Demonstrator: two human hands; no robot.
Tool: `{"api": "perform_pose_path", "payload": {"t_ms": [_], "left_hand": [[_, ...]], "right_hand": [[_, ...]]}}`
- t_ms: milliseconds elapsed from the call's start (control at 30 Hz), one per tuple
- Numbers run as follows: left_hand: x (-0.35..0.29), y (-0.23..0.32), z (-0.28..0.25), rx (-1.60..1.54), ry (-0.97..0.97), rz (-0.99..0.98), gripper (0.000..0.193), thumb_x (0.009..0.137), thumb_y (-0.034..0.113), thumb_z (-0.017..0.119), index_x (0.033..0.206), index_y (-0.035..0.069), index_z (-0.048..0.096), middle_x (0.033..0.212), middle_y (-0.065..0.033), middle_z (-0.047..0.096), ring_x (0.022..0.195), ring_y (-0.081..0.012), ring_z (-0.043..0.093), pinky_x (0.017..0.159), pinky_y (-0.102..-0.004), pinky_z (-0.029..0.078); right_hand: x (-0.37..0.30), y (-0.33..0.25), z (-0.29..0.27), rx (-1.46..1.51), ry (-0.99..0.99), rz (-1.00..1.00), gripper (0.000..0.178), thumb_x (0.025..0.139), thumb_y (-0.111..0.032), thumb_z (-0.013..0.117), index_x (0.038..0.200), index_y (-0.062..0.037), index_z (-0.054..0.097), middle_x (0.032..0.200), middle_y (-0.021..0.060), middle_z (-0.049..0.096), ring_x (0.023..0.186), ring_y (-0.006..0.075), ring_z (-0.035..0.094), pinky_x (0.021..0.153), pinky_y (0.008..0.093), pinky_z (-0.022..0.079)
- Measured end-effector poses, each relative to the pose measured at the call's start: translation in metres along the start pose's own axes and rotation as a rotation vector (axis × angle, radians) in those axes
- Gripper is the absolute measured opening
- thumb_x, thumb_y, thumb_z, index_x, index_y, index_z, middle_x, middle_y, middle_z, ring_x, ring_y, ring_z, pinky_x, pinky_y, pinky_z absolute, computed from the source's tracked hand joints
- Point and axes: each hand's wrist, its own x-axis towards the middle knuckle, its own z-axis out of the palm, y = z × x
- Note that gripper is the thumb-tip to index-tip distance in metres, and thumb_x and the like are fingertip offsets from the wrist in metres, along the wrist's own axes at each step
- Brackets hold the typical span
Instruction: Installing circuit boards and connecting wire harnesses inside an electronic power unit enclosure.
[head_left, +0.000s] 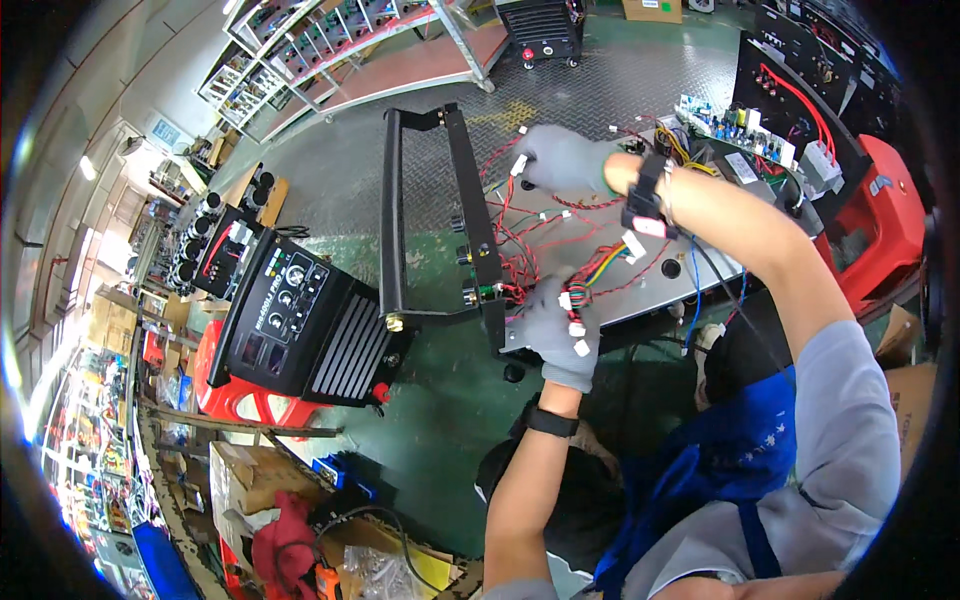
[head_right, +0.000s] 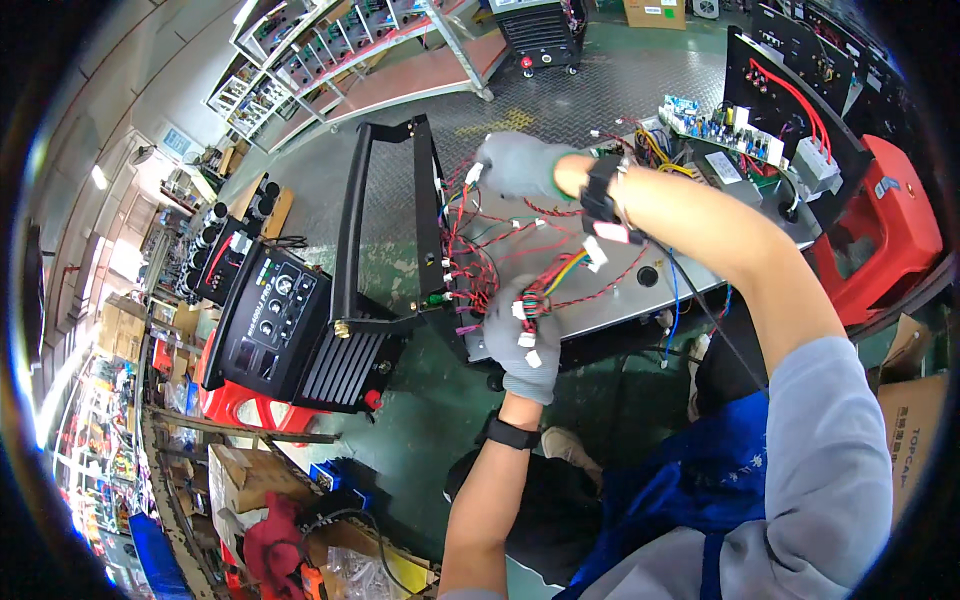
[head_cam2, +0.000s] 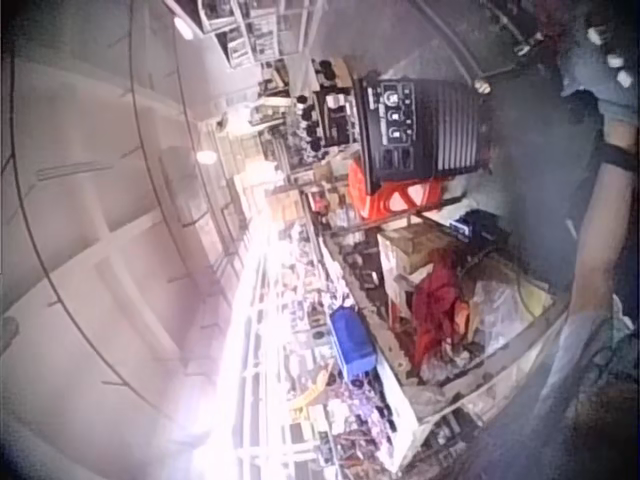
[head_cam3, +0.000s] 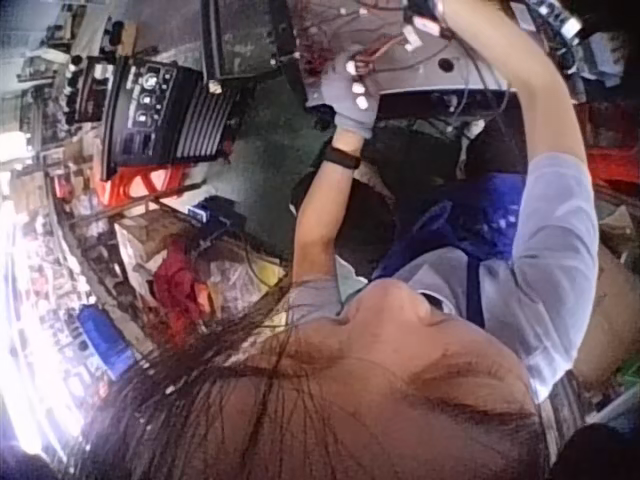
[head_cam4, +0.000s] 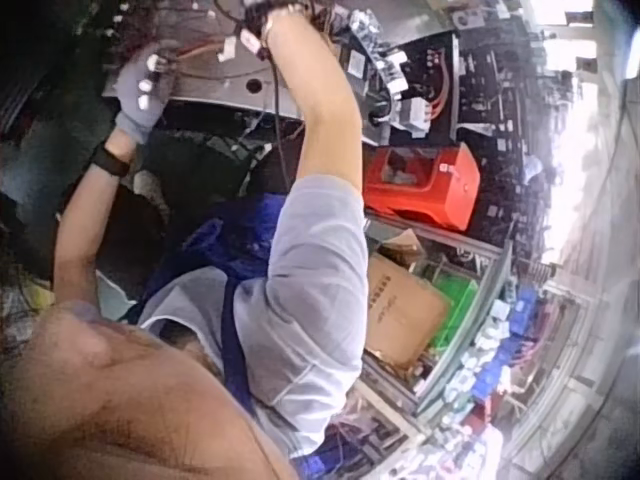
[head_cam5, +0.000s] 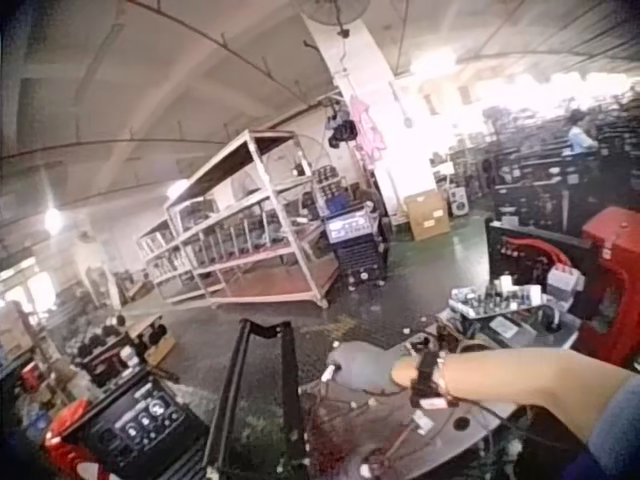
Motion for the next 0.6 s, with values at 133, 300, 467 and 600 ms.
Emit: {"api": "perform_pose_path", "payload": {"t_ms": [133,300,467,600], "left_hand": [[-0.009,-0.011,0.023,-0.632,0.145,-0.231,0.039,0.082,0.017,0.063,0.116,0.001,0.054,0.092,-0.0095,0.061,0.083,-0.0183,0.059,0.074,-0.0286,0.047],[-0.008,-0.007,0.028,-0.79,0.096,-0.328,0.046,0.082,0.004,0.063,0.125,0.001,0.048,0.086,-0.0031,0.06,0.075,-0.0123,0.055,0.072,-0.0264,0.048],[-0.011,-0.032,0.025,-0.495,-0.058,-0.207,0.064,0.074,0.006,0.068,0.133,0.009,0.045,0.08,-0.0034,0.062,0.068,-0.0137,0.057,0.065,-0.0281,0.049],[0.019,0.001,-0.002,-0.075,-0.288,-0.329,0.047,0.071,0.016,0.071,0.113,0.009,0.051,0.09,-0.0119,0.064,0.078,-0.0288,0.065,0.069,-0.0342,0.052]], "right_hand": [[-0.055,0.015,0.019,0.582,0.12,-0.07,0.026,0.087,-0.017,0.059,0.108,-0.002,0.062,0.085,0.006,0.063,0.067,0.0118,0.058,0.058,0.0307,0.047],[-0.097,0.012,0.029,0.882,-0.017,0.034,0.022,0.083,-0.013,0.064,0.1,0.001,0.063,0.088,0.0031,0.06,0.077,0.0116,0.056,0.068,0.0269,0.045],[-0.097,-0.007,0.045,0.726,-0.085,-0.263,0.019,0.084,-0.021,0.062,0.092,-0.0037,0.066,0.081,0.0115,0.064,0.074,0.0207,0.061,0.067,0.0342,0.048],[-0.118,-0.012,0.042,0.324,0.011,-0.302,0.016,0.085,-0.014,0.055,0.1,-0.0134,0.062,0.078,0.0119,0.062,0.066,0.0323,0.059,0.057,0.0432,0.046]]}}
